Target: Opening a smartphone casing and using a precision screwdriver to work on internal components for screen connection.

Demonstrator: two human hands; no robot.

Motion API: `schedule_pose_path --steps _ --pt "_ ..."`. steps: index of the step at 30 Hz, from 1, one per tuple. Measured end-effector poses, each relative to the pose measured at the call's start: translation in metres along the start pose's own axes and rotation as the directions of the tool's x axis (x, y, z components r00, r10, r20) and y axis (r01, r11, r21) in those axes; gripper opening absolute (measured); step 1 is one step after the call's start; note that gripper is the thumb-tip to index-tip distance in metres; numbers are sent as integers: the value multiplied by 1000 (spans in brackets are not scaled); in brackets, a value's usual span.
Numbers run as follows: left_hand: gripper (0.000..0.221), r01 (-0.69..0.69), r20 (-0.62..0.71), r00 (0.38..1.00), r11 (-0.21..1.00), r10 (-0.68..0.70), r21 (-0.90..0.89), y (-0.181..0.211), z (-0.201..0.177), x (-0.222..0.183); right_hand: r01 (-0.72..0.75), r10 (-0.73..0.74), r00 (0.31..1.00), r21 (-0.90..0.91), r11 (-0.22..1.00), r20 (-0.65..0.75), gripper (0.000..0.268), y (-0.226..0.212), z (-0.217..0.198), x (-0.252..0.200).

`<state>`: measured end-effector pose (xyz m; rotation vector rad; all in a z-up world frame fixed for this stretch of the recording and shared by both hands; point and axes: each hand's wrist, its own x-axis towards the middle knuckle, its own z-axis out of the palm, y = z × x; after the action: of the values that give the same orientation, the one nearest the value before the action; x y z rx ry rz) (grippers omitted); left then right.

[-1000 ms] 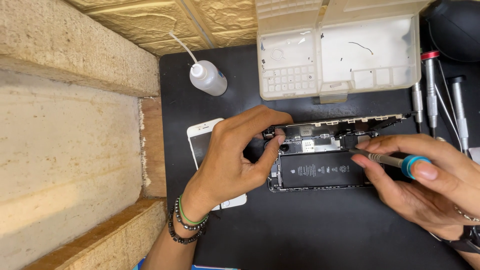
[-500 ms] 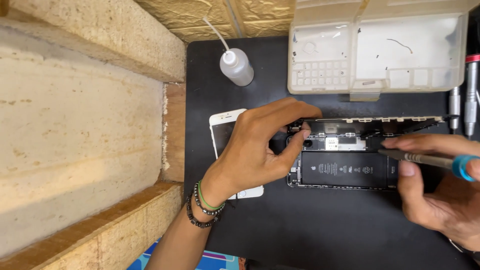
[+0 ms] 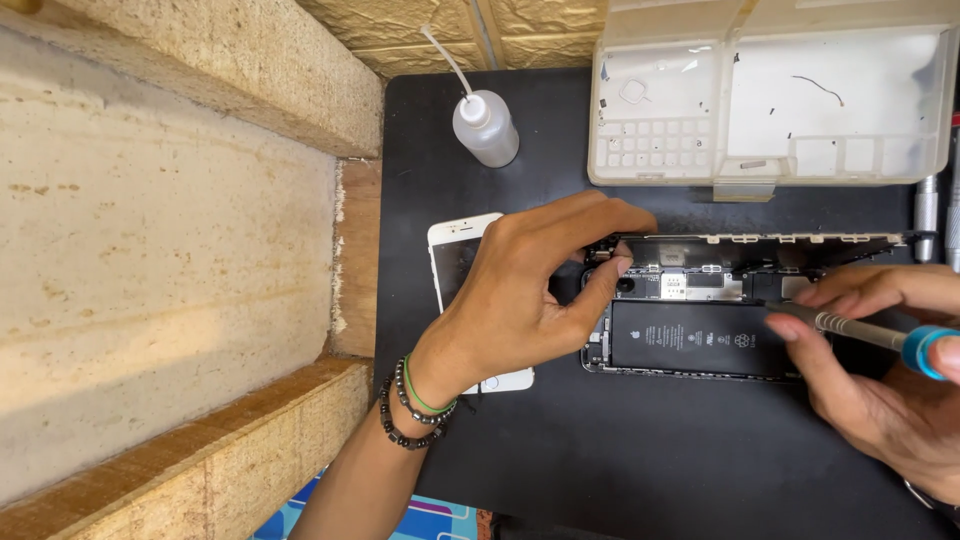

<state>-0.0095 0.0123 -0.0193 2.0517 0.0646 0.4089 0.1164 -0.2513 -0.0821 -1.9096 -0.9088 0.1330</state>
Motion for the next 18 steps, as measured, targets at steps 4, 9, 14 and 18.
schedule_pose_path --steps 4,9,14,18 --pt "17 3 0 1000 1000 -3 5 1 0 1 40 -42 996 28 999 80 18 -9 -4 12" --pt "17 4 0 1000 1000 -4 15 3 0 2 376 -389 918 132 917 84 79 9 -6 12" --pt "17 5 1 1000 1000 -5 22 4 0 4 419 -424 906 110 901 22 79 -7 -3 22" --pt "15 -11 -1 1000 1000 11 28 3 0 4 405 -418 904 129 905 88 69 -9 -9 26"
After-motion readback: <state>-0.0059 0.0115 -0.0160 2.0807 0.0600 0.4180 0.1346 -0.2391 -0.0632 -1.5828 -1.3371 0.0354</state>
